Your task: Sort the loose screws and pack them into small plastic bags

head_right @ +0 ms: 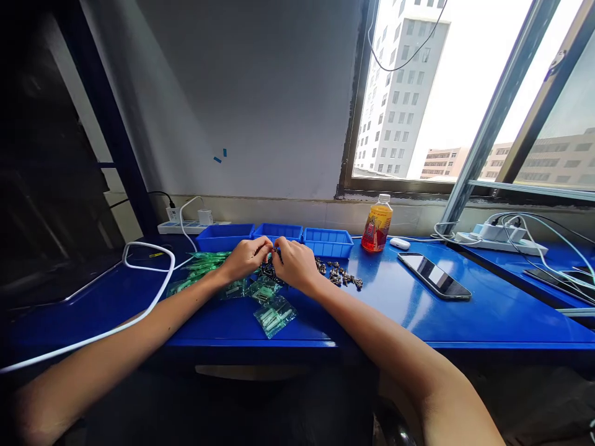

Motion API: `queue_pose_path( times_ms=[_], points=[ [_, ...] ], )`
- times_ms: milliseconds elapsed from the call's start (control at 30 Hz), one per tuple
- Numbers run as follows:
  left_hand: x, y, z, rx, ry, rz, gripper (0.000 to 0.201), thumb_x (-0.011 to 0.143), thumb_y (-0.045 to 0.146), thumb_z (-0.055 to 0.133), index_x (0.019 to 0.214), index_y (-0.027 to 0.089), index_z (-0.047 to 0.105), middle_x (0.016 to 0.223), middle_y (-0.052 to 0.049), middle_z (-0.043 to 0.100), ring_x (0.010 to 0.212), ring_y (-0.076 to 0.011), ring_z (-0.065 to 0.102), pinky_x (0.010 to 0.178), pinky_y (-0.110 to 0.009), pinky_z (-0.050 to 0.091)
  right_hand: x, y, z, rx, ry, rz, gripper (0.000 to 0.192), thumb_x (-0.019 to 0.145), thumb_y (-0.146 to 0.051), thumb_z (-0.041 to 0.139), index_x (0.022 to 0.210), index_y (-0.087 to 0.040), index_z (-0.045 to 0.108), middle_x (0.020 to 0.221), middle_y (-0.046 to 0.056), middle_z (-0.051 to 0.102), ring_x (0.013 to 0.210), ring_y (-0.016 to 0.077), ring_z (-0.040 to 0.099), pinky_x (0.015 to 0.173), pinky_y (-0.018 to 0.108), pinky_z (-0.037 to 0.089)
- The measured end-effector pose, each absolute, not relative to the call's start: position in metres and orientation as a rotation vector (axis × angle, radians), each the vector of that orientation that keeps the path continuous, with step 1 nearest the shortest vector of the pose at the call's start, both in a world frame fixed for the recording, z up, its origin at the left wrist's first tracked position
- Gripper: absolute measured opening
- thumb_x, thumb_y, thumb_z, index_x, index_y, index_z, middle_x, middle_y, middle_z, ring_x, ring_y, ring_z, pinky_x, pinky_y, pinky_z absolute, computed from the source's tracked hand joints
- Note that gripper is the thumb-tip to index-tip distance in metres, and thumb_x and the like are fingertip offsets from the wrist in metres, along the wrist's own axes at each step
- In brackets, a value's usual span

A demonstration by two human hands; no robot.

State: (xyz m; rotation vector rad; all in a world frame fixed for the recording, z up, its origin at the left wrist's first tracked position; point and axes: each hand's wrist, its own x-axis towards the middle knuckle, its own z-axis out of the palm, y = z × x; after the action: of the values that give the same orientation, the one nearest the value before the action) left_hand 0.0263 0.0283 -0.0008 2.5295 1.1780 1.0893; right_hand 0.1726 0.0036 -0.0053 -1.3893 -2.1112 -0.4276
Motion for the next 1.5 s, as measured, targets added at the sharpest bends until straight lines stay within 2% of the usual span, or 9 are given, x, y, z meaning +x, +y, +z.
queue_pose_path(
  times_ms=[133,300,433,633,933,1233,1367,1467,1500],
  points=[
    [0.024,0.028,0.0,2.532,1.164,1.085,0.024,0.086,0.026,0.036,0.075,0.018,0.056,0.055,0.002,0.053,0.05,-0.0129,0.049,0.053,-0.023,0.033,0.17,0.002,-0.005,-1.429,-2.116,-0.455,0.016,0.087,-0.021,0.043,0.091,-0.015,0.058,0.074,0.006,0.067,0.072,0.0181,0.063,0.059,0.025,0.035],
    [0.024,0.028,-0.001,2.504,1.149,1.09,0.019,0.083,0.024,0.041,0.091,0.017,0.057,0.057,0.004,0.053,0.049,-0.0121,0.047,0.051,-0.022,0.031,0.171,0.003,-0.005,-1.462,-2.08,-0.474,0.018,0.088,-0.023,0.042,0.087,-0.017,0.059,0.073,0.006,0.068,0.07,0.0175,0.062,0.057,0.025,0.034],
    [0.024,0.028,-0.002,2.504,1.129,1.102,0.015,0.083,0.024,0.043,0.086,0.017,0.057,0.057,0.004,0.052,0.051,-0.0118,0.048,0.051,-0.022,0.031,0.173,0.005,-0.006,-1.448,-2.075,-0.478,0.019,0.088,-0.023,0.041,0.082,-0.017,0.058,0.071,0.006,0.067,0.069,0.0177,0.061,0.056,0.025,0.033],
    [0.024,0.029,-0.002,2.541,1.161,1.09,0.016,0.083,0.023,0.043,0.086,0.018,0.058,0.056,0.004,0.052,0.049,-0.0115,0.047,0.052,-0.022,0.032,0.175,0.01,-0.011,-1.314,-2.081,-0.422,0.016,0.082,-0.022,0.048,0.095,-0.017,0.055,0.065,0.001,0.063,0.062,0.0154,0.058,0.055,0.023,0.033],
    [0.021,0.03,0.0,2.569,1.177,1.005,0.018,0.083,0.024,0.043,0.085,0.018,0.059,0.059,0.002,0.056,0.054,-0.0128,0.05,0.054,-0.022,0.033,0.178,0.014,-0.013,-1.249,-2.074,-0.449,0.006,0.079,-0.021,0.05,0.078,-0.019,0.055,0.06,0.0,0.06,0.059,0.0141,0.056,0.054,0.023,0.031],
    [0.023,0.028,0.009,2.635,1.395,0.874,0.022,0.084,0.026,0.041,0.09,0.019,0.061,0.071,-0.001,0.064,0.064,-0.0166,0.058,0.056,-0.025,0.038,0.175,0.004,-0.004,-1.383,-2.097,-0.442,0.014,0.082,-0.02,0.046,0.083,-0.018,0.06,0.074,0.004,0.067,0.072,0.0171,0.061,0.059,0.025,0.036],
    [0.012,-0.01,0.013,2.792,1.364,1.01,0.02,0.084,0.022,0.04,0.089,0.018,0.059,0.085,-0.005,0.065,0.079,-0.0201,0.06,0.067,-0.029,0.044,0.175,0.005,-0.004,-1.387,-2.108,-0.453,0.015,0.082,-0.021,0.046,0.085,-0.017,0.061,0.075,0.005,0.068,0.075,0.0178,0.062,0.062,0.025,0.038],
    [0.009,-0.074,-0.023,2.776,1.075,1.36,0.019,0.085,0.018,0.038,0.081,0.019,0.056,0.072,-0.003,0.061,0.068,-0.0155,0.058,0.064,-0.026,0.045,0.176,0.006,-0.006,-1.356,-2.115,-0.462,0.015,0.082,-0.022,0.048,0.084,-0.016,0.061,0.072,0.005,0.067,0.072,0.0179,0.061,0.061,0.025,0.038],
    [0.009,-0.097,-0.043,2.729,0.95,1.346,0.016,0.085,0.017,0.041,0.083,0.02,0.056,0.071,-0.002,0.061,0.067,-0.0137,0.058,0.063,-0.023,0.046,0.176,0.007,-0.007,-1.332,-2.11,-0.465,0.014,0.082,-0.022,0.048,0.083,-0.016,0.061,0.071,0.005,0.066,0.07,0.0177,0.061,0.06,0.025,0.038]
  ],
)
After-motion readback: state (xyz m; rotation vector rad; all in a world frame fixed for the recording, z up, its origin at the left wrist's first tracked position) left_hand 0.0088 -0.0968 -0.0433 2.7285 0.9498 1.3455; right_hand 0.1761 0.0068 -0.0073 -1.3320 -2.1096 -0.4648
